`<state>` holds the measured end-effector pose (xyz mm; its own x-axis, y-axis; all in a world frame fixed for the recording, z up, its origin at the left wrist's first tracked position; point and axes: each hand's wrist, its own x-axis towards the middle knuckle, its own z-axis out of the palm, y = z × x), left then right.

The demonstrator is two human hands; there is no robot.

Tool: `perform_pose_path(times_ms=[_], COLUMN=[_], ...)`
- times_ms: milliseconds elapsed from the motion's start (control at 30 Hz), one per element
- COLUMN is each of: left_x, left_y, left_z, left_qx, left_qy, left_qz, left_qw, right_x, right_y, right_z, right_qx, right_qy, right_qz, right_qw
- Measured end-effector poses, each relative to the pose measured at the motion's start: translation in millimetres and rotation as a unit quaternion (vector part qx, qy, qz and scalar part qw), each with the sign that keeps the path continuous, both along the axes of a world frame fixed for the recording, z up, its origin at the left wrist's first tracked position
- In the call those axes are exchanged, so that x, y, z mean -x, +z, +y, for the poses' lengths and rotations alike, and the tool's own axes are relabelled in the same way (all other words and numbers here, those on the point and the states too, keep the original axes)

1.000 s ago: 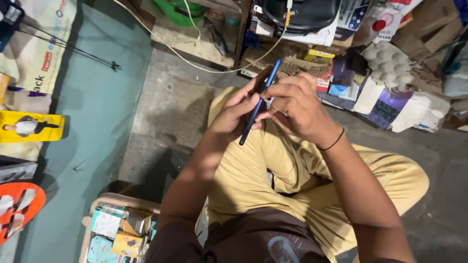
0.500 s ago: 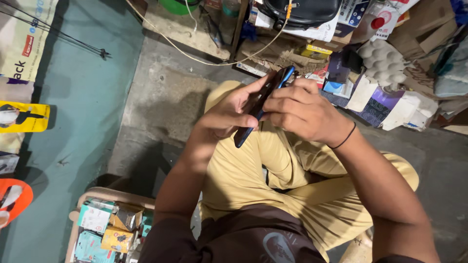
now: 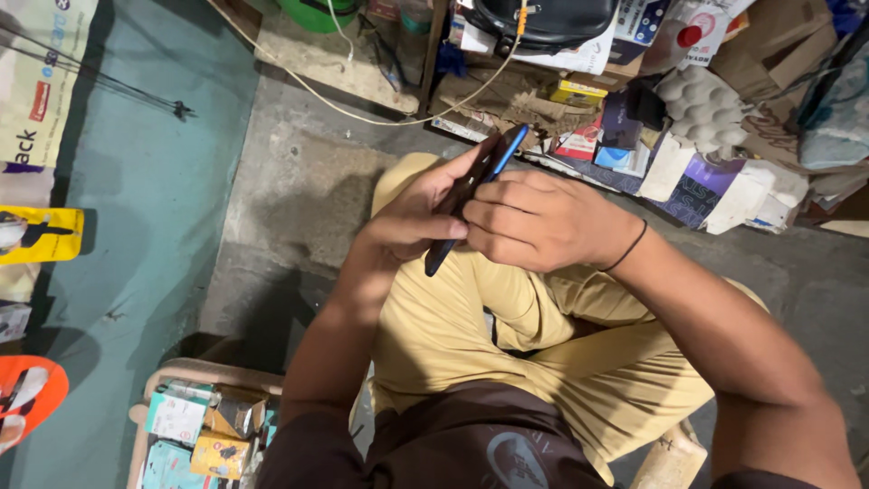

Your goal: The person sits on the floor and disassembles a smartphone. They pry off the back cover, remove the battery, and use a screwdriver to unscrew and work on the internal components while holding the phone on their lap.

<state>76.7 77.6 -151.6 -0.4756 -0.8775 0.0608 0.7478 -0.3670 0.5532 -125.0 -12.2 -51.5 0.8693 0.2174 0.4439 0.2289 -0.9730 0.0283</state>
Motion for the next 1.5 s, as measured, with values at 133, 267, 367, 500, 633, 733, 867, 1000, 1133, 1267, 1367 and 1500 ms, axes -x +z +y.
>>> perform_pose_path(times_ms=[133,267,367,500,633,733,867,1000,1133,1267,1367,1500], left_x=[-1.3,0.6,4.4,1.7,3.6,3.7,2.2,0.6,0.3,2.5,2.0,0.3], left_y=[0.1,-3.1,-7.0,-9.3,-13.3,-16.4,-18.2,-19.0,-20.8,-21.6,-20.7,-18.4], left_z=[3.2,1.3,-5.0,-3.8,-5.0,-5.1,-5.0,-6.5,-9.2,-8.4,-8.1,-7.8], left_qx=[-0.018,-0.038,-0.029,-0.039,-0.024,-0.027,-0.048,-0.056,-0.045,-0.053,-0.033,-0.026], left_qy=[-0.003,0.014,0.001,0.001,0.011,0.019,0.005,-0.009,-0.019,-0.002,0.005,-0.003], left_qz=[0.012,-0.014,0.003,-0.003,-0.02,-0.016,0.004,0.012,0.005,0.03,0.034,0.037], left_qw=[1.0,0.999,1.0,0.999,0.999,0.999,0.999,0.998,0.999,0.998,0.999,0.999], right_x=[0.5,-0.7,-1.0,-2.8,-4.6,-5.9,-5.7,-3.5,-2.2,-4.5,-6.7,-9.0], right_y=[3.0,3.3,6.3,13.0,19.6,22.5,22.4,19.7,17.9,19.3,20.3,22.1], right_z=[-4.4,-9.2,-15.3,-23.6,-27.2,-28.8,-30.9,-33.5,-36.1,-43.6,-46.9,-53.1], right_qx=[0.003,0.004,-0.017,0.022,0.061,0.045,0.037,0.038,0.026,0.044,0.082,0.068], right_qy=[-0.016,-0.034,-0.06,-0.04,-0.045,-0.043,-0.053,-0.064,-0.071,-0.062,-0.067,-0.051], right_qz=[0.011,-0.001,0.024,0.028,0.048,0.049,0.037,0.045,0.04,0.024,0.042,0.049], right_qw=[1.0,0.999,0.998,0.999,0.996,0.997,0.997,0.996,0.996,0.997,0.993,0.995])
